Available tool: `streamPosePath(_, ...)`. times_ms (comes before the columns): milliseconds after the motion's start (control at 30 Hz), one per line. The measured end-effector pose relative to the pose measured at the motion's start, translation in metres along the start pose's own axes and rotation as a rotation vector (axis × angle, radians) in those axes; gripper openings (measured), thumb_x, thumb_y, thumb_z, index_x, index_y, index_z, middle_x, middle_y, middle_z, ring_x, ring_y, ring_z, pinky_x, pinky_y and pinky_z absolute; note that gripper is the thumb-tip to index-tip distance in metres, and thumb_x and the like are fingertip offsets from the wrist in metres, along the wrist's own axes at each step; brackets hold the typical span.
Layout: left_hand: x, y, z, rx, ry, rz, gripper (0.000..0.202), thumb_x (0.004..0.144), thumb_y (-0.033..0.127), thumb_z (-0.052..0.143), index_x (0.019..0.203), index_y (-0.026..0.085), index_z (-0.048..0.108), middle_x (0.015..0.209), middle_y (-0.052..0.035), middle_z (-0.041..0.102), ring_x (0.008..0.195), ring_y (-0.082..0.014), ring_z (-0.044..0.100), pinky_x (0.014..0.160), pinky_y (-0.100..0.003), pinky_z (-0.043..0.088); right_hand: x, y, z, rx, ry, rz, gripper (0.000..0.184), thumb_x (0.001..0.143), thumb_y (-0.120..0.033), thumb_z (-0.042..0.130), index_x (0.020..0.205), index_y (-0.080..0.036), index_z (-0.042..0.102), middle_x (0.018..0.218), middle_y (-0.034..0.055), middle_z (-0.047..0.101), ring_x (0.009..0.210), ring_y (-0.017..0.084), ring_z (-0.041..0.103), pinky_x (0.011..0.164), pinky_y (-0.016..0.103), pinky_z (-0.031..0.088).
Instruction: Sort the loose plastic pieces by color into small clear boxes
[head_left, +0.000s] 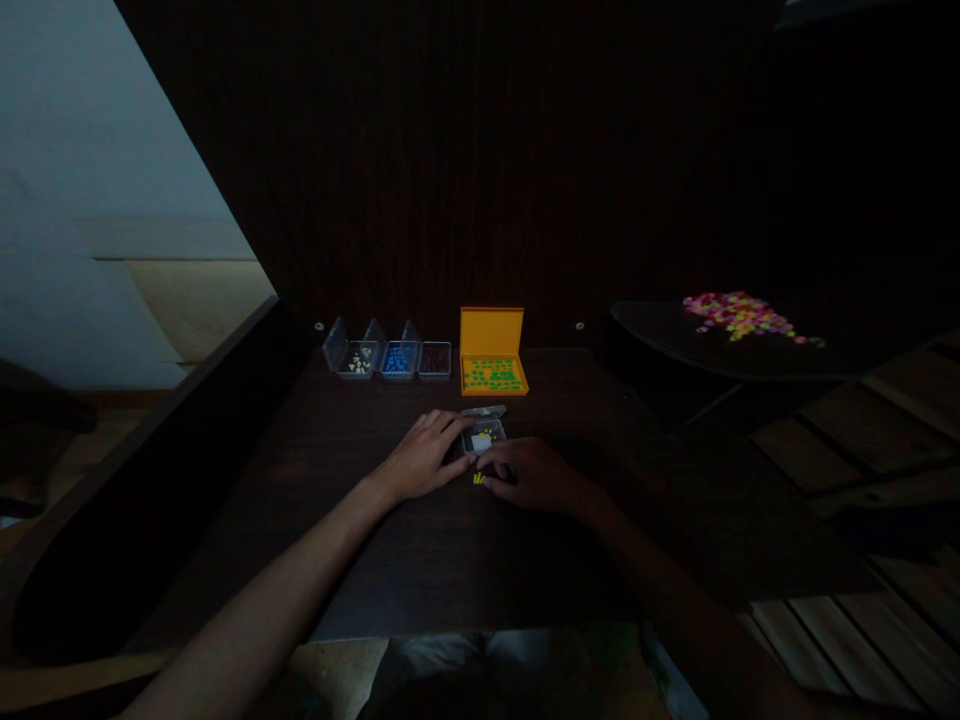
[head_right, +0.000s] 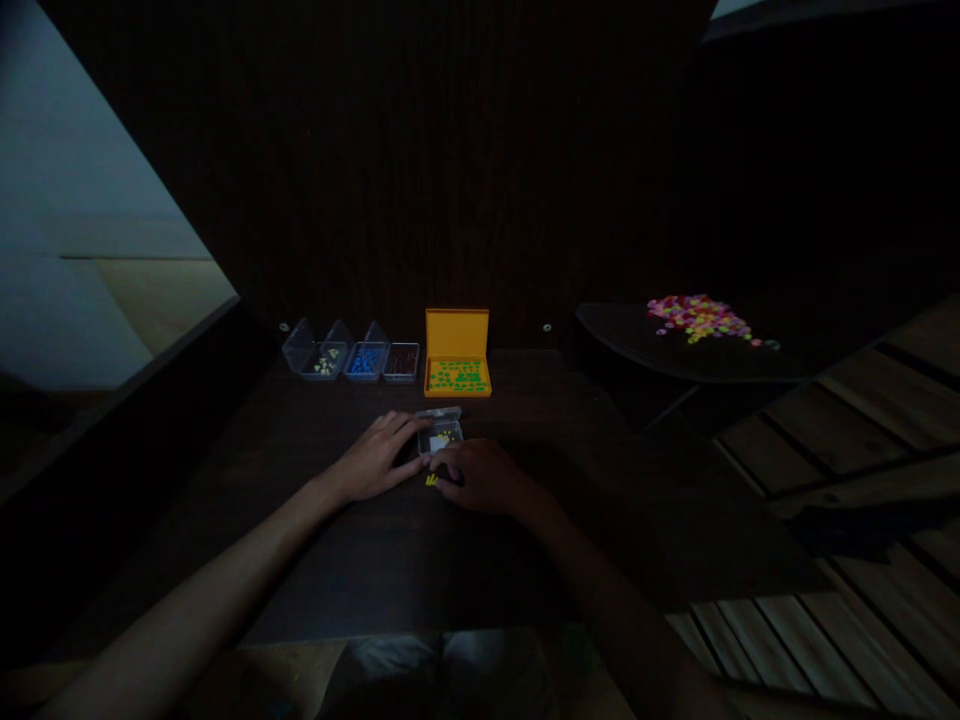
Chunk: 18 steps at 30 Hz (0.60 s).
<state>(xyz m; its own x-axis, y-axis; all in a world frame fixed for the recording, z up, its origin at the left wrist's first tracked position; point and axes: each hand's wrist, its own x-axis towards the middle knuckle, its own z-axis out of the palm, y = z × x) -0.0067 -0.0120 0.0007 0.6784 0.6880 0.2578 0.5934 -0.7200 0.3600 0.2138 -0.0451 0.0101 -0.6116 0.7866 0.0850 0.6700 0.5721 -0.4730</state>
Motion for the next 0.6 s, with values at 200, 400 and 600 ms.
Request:
streamPosePath(200, -0.0005, 0.0002, 0.0006, -0.005, 0.005, -0.014, 0.046, 0.091, 0.044, 0.048, 0.131, 0.021, 0.047, 0.126, -0.012, 0.055, 0.115, -0.0271, 0.05, 0.1, -0.046, 0.041, 0.0006, 0.0019, 0.0023, -0.031, 0.027, 0.023, 0.014, 0.08, -0.025, 0.065, 0.092, -0.02, 0.07, 0.068, -0.0013, 0.062, 0.063, 0.012, 0.055, 0.063, 0.023, 0.035)
streamPosePath(400, -0.0002, -0.0007, 0.0015, 0.001, 0.001, 0.001, 0.046, 0.091, 0.043, 0.049, 0.131, 0.021, 0.047, 0.125, -0.0118, 0.055, 0.116, -0.0272, 0.049, 0.099, -0.045, 0.042, 0.0009, 0.0038, 0.0078, -0.007, -0.046, -0.059, 0.03, 0.086, -0.024, 0.058, 0.114, -0.024, 0.068, 0.084, 0.0014, 0.07, 0.069, 0.013, 0.059, 0.068, 0.024, 0.038)
streamPosePath(600, 0.0002, -0.0001, 0.001, -0.002, 0.014, -0.002, 0.046, 0.091, 0.044, 0.048, 0.131, 0.021, 0.048, 0.125, -0.0117, 0.055, 0.115, -0.027, 0.05, 0.099, -0.046, 0.041, 0.0014, 0.0017, 0.0051, 0.001, -0.074, -0.097, 0.027, 0.087, -0.023, 0.056, 0.111, -0.023, 0.069, 0.091, 0.0028, 0.072, 0.071, 0.014, 0.06, 0.068, 0.024, 0.038)
